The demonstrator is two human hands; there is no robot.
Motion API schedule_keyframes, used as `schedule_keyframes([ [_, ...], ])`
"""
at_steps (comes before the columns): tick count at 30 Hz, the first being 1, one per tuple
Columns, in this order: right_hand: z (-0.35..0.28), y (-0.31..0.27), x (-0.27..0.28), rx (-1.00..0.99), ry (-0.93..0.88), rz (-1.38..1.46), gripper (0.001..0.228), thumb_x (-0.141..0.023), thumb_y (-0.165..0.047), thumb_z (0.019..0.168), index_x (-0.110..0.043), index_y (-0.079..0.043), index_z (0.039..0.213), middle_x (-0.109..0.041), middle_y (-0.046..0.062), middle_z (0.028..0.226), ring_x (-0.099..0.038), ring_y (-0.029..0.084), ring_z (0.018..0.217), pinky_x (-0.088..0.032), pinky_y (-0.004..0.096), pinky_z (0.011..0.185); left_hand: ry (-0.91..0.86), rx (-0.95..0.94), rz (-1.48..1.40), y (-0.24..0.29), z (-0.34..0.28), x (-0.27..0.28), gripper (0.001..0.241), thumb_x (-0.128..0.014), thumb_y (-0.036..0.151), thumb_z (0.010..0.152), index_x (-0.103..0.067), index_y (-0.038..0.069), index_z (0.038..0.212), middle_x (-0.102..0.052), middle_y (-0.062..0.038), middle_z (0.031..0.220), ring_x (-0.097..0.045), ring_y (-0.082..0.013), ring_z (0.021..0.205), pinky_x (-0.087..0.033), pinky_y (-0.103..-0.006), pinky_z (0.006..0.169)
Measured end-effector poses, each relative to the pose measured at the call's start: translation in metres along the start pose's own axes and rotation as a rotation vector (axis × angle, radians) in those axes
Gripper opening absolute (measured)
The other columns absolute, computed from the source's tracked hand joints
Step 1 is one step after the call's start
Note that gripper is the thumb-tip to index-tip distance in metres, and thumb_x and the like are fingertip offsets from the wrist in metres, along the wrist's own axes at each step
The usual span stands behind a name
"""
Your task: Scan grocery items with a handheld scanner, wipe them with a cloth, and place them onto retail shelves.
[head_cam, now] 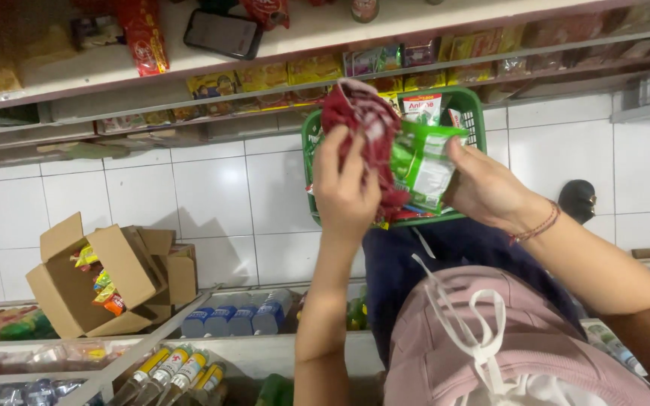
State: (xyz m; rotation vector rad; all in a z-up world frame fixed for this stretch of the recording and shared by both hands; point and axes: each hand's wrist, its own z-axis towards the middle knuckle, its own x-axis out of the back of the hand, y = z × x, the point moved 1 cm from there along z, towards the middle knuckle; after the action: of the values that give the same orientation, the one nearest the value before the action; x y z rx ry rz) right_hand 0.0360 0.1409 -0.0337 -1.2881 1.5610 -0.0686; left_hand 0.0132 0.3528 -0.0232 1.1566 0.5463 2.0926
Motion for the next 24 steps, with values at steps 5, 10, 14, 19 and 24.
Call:
schedule_keyframes([
  [5,-0.004,-0.003,0.017,0.030,0.105,0.062,0.053,-0.054,-0.036,0.099,-0.050,-0.008,0.144,-0.058,0.008,0.145,-0.056,0.027,0.133,-0.043,0.050,0.113,-0.183,0.411,-0.240,-0.120,-0.009,-0.051,0.036,-0.069,0.009,0.095,-0.063,0.000,0.130,-0.060,-0.016,0.128,-0.067,-0.0339,0.106,-0.056,-0.0403,0.086],
  [10,-0.013,-0.001,0.022,0.108,0.192,-0.042,0.053,-0.066,-0.010,0.093,-0.050,-0.004,0.143,-0.061,0.010,0.140,-0.060,0.025,0.128,-0.051,0.045,0.107,-0.286,0.363,0.160,-0.236,-0.080,-0.129,0.049,-0.075,0.013,0.086,-0.057,0.003,0.130,-0.057,-0.019,0.126,-0.058,-0.0431,0.115,-0.048,-0.0506,0.094],
  [14,-0.021,-0.007,0.028,0.136,0.224,0.047,0.050,-0.063,-0.005,0.095,-0.051,-0.002,0.143,-0.063,0.012,0.138,-0.062,0.026,0.126,-0.052,0.044,0.105,-0.401,0.415,0.483,-0.266,-0.126,-0.156,0.048,-0.075,0.022,0.083,-0.055,0.006,0.124,-0.056,-0.019,0.128,-0.058,-0.0410,0.119,-0.046,-0.0564,0.099],
  [19,-0.037,-0.016,0.037,0.207,0.209,0.121,0.050,-0.061,0.000,0.095,-0.050,-0.001,0.144,-0.061,0.013,0.140,-0.061,0.026,0.128,-0.050,0.044,0.109,-0.318,0.222,0.685,-0.233,-0.146,-0.164,0.062,-0.073,0.029,0.075,-0.055,0.005,0.130,-0.055,-0.021,0.133,-0.058,-0.0405,0.114,-0.045,-0.0605,0.091],
  [24,-0.047,-0.025,0.043,0.270,0.246,0.150,0.054,-0.060,0.006,0.092,-0.051,-0.001,0.145,-0.061,0.013,0.142,-0.059,0.026,0.132,-0.046,0.043,0.112,-0.372,0.526,0.417,-0.231,-0.182,-0.199,0.072,-0.075,0.035,0.086,-0.048,-0.004,0.141,-0.060,-0.023,0.124,-0.058,-0.0429,0.114,-0.047,-0.0525,0.098],
])
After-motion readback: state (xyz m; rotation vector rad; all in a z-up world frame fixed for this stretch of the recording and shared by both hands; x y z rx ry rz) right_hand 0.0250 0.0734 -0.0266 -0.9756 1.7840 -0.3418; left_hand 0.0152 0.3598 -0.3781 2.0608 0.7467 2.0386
